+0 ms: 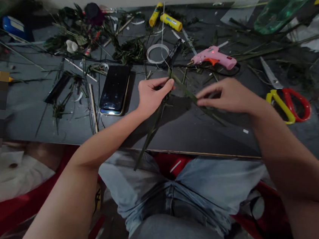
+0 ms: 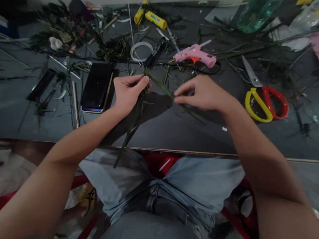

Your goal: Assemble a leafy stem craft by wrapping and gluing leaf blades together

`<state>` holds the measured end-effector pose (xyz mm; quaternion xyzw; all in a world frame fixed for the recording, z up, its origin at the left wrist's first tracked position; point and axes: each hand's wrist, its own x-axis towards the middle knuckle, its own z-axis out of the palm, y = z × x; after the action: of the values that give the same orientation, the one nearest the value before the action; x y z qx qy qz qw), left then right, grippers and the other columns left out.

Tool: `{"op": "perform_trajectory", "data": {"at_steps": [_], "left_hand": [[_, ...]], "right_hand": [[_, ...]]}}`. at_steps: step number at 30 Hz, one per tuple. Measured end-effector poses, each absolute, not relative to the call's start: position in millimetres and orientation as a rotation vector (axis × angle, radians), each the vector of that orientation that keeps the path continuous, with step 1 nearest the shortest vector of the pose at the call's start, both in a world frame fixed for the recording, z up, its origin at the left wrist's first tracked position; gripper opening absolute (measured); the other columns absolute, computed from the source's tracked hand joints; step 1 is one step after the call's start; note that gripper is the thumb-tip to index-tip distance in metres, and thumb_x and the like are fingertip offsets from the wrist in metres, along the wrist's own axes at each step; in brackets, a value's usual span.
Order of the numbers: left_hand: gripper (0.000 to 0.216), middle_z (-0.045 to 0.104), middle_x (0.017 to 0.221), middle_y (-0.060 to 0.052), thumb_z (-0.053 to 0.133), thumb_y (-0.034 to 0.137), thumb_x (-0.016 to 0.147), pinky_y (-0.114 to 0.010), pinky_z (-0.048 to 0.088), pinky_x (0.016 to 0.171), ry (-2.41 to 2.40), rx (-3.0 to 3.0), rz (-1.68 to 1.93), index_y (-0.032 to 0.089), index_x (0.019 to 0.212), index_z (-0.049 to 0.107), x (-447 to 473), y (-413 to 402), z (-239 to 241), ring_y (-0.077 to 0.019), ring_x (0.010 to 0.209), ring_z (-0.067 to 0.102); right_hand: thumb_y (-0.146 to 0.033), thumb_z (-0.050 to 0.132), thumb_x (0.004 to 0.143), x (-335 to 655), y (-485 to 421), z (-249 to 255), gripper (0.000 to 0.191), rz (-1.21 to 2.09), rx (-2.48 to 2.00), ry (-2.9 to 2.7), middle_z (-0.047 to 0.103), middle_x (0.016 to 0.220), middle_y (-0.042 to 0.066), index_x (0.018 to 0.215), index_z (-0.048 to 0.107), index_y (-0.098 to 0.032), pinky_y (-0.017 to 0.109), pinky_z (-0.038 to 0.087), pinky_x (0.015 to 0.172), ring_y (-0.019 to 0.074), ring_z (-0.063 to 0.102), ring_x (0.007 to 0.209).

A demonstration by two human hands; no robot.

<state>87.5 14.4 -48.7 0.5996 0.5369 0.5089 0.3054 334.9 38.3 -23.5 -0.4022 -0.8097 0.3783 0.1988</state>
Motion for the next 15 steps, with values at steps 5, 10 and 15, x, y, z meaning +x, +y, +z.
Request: {"op": "perform_trajectory", "data": {"at_steps": [5,10,15], "left_hand": [[0.034,0.07,0.066,0.0,0.068,0.048,0.087,-0.023,0.045,0.056,1.394,1.667,1.273,0.018,0.071,0.076,90.2,7.2,-47.1,-0.0124,0.065,0.063],[0.031,0.069,0.065,0.001,0.067,0.042,0.089,-0.024,0.045,0.058,1.41,1.681,1.287,0.018,0.072,0.076,90.2,8.3,-49.8,-0.012,0.065,0.063],[0.033,0.067,0.061,0.0,0.069,0.046,0.087,-0.025,0.047,0.057,1.42,1.634,1.328,0.019,0.07,0.074,91.7,8.6,-51.3,-0.0131,0.063,0.063]], "right_hand": [[-0.058,0.072,0.086,280.5,48.7,-21.9,0.037,0.961,-1.067,-1.937,0.074,0.082,0.007,0.086,0.077,-0.021,0.032,0.046,0.063,0.0174,0.063,0.072],[-0.061,0.075,0.082,267.3,44.0,-39.5,0.041,0.975,-1.138,-1.888,0.065,0.069,0.004,0.078,0.072,-0.021,0.032,0.039,0.056,0.0167,0.055,0.063],[-0.061,0.075,0.081,277.9,36.1,-45.0,0.042,0.951,-1.132,-1.922,0.062,0.064,0.003,0.073,0.071,-0.021,0.033,0.036,0.055,0.0141,0.048,0.056]]}}
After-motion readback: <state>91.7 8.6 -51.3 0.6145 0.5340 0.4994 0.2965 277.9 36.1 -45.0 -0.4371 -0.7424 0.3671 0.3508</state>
